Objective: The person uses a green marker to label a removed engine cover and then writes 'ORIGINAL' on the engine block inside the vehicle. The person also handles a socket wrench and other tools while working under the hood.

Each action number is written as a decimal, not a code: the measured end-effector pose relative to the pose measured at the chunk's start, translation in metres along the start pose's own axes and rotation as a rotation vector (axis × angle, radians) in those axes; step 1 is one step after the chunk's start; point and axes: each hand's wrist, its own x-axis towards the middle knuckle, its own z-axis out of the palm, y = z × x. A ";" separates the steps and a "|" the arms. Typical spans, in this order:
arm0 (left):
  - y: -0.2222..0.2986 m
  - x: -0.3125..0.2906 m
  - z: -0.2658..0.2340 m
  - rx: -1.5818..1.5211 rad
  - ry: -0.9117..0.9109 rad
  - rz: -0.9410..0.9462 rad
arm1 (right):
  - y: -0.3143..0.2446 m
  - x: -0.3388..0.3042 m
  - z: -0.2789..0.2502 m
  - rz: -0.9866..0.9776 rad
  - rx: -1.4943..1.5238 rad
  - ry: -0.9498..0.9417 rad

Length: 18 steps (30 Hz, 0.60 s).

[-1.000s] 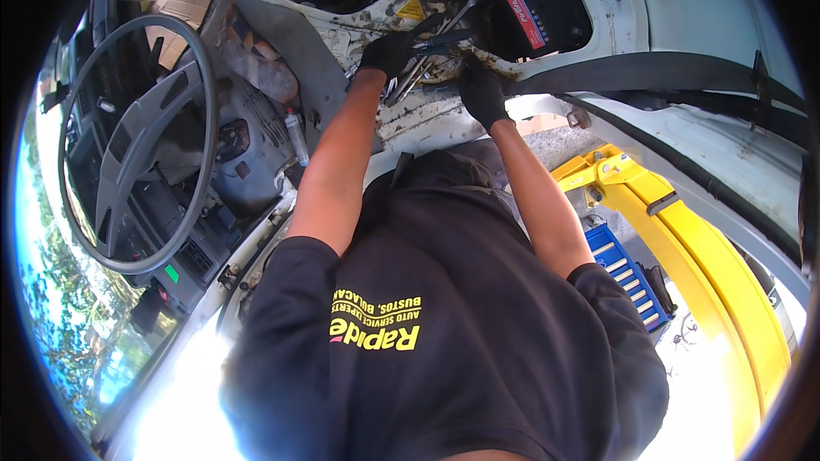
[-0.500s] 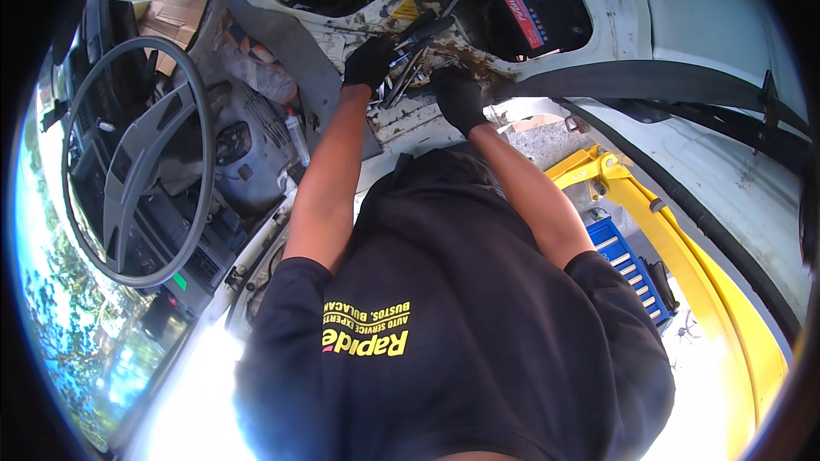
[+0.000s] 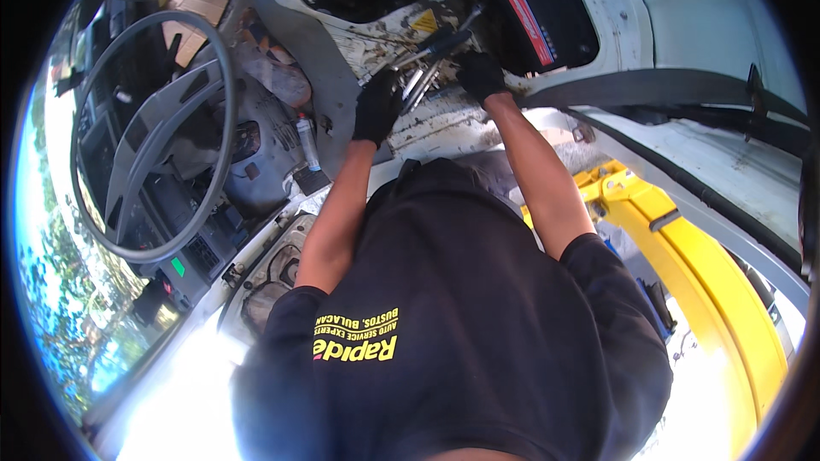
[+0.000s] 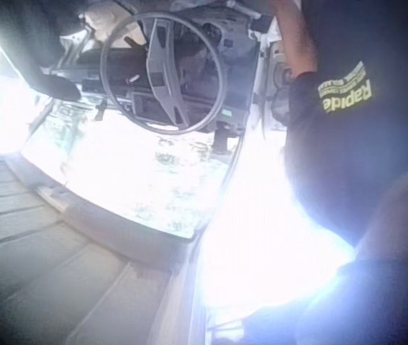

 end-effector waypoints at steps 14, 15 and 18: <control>0.016 -0.154 -0.083 -0.313 0.135 -0.443 | 0.019 0.013 0.024 -0.217 -0.403 -0.057; 0.016 -0.167 -0.084 -0.295 0.164 -0.445 | 0.023 0.011 0.026 -0.238 -0.435 -0.024; 0.019 -0.202 -0.090 -0.264 0.215 -0.506 | 0.027 0.013 0.030 -0.276 -0.483 0.049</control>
